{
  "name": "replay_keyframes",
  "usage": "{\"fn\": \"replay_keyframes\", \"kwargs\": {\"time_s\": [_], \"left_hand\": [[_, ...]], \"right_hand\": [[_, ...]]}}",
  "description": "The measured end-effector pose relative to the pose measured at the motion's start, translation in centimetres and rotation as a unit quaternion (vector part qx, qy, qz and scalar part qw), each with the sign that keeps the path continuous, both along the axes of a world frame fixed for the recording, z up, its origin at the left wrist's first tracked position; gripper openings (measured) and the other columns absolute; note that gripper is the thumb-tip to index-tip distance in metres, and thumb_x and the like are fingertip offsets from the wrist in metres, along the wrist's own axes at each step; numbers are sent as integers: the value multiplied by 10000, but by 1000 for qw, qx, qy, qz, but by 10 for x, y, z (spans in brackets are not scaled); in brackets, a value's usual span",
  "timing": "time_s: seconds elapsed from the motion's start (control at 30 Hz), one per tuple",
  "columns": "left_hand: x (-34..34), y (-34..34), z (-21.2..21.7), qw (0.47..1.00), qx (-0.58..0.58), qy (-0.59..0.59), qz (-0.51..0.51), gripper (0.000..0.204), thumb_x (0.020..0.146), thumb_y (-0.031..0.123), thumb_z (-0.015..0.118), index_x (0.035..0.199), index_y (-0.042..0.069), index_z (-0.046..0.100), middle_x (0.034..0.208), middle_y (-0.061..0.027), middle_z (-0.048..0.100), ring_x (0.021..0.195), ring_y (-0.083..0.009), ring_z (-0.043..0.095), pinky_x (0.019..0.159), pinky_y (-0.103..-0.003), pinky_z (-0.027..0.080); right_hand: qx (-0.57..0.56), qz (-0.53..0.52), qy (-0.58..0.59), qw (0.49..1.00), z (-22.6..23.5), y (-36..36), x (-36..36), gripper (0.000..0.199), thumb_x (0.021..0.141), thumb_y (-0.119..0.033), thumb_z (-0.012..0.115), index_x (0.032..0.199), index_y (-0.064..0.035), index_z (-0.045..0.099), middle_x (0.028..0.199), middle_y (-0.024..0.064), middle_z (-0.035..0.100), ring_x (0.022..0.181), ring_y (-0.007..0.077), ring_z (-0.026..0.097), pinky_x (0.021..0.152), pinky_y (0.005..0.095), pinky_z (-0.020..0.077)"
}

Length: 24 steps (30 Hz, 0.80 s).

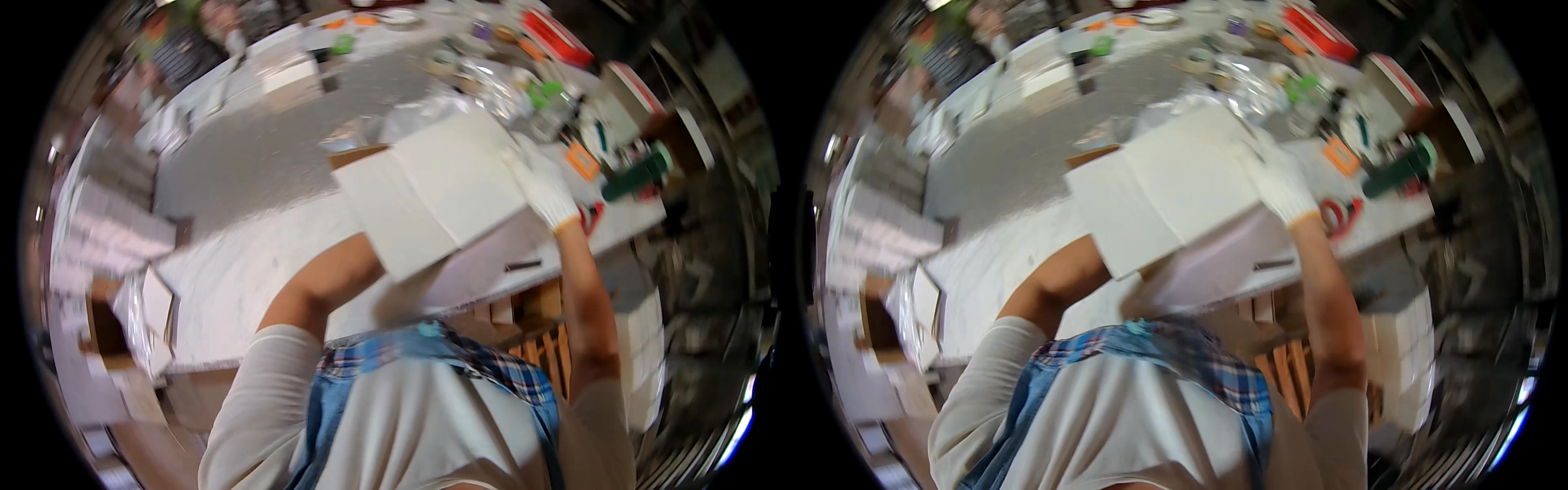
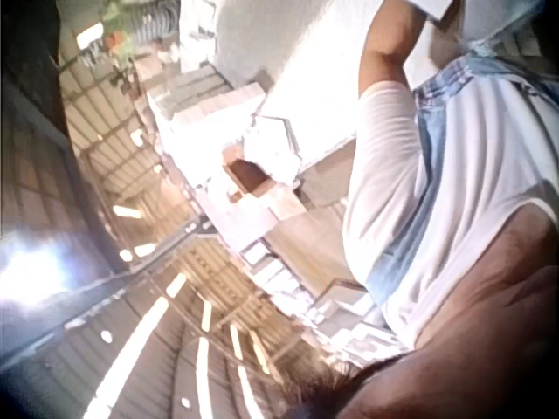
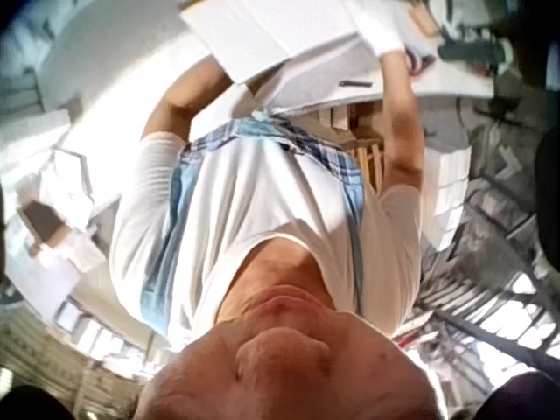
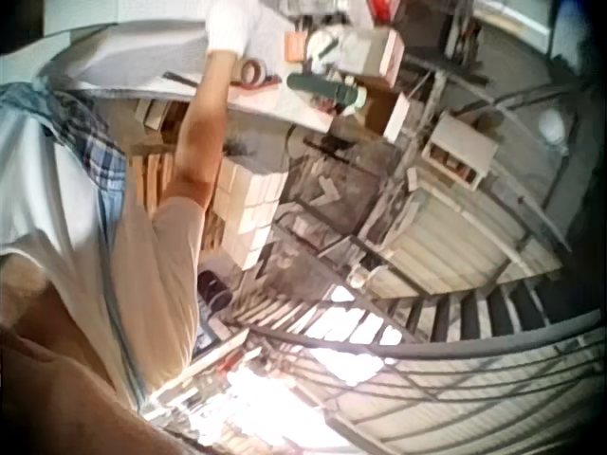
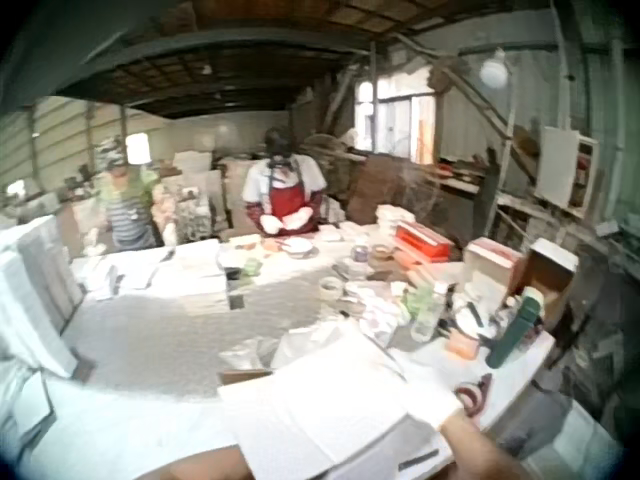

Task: The person wraps small white rectangular tiles in plastic bags at a workbench. They place tiles into bags, fold the bags closed, and stack the wrapped units. The person also uses a utility knife to trim the edges of a stack of tiles before continuing to wrap them.

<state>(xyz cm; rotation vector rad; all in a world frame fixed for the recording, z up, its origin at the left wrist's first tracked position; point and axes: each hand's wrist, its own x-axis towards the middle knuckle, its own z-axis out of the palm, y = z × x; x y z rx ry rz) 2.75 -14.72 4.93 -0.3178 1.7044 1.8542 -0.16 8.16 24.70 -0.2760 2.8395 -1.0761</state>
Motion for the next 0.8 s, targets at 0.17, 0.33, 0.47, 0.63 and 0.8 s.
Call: {"fn": "replay_keyframes", "kwargs": {"time_s": [0.17,0.33,0.47,0.63,0.8], "left_hand": [[-12,34,-8,997,-51,17,-59,450,975,374,620,1168,-29,671,907,-132,682,759,-278,695,663,-385,601],[-13,44,-9,994,-74,29,-69,454,975,383,620,1143,-34,684,865,-131,681,718,-277,695,637,-388,600],[-14,50,-5,994,-64,36,-85,459,975,390,620,1122,-39,694,832,-131,680,684,-277,695,617,-390,599],[18,3,4,999,-11,49,-9,467,975,399,621,1096,-44,706,790,-130,679,643,-277,694,591,-393,599],[112,-85,47,975,38,88,202,565,932,519,674,1047,-34,696,786,-121,666,614,-221,658,557,-354,557]], "right_hand": [[1,19,34,999,-14,13,-6,655,1048,-468,510,1473,29,495,1487,267,533,1374,411,513,1143,406,384],[-4,56,66,996,-33,20,-17,644,1061,-436,503,1519,16,460,1523,219,529,1405,335,501,1174,368,348],[-77,62,52,994,-60,52,-42,591,1078,-350,525,1514,43,463,1503,165,547,1364,261,511,1163,336,358],[-108,57,23,992,-32,20,-24,606,1078,-358,521,1514,57,451,1521,180,525,1368,266,504,1153,349,369],[-65,46,30,996,-42,37,-36,632,1069,-386,524,1504,67,449,1516,201,523,1364,289,509,1146,366,378]]}}
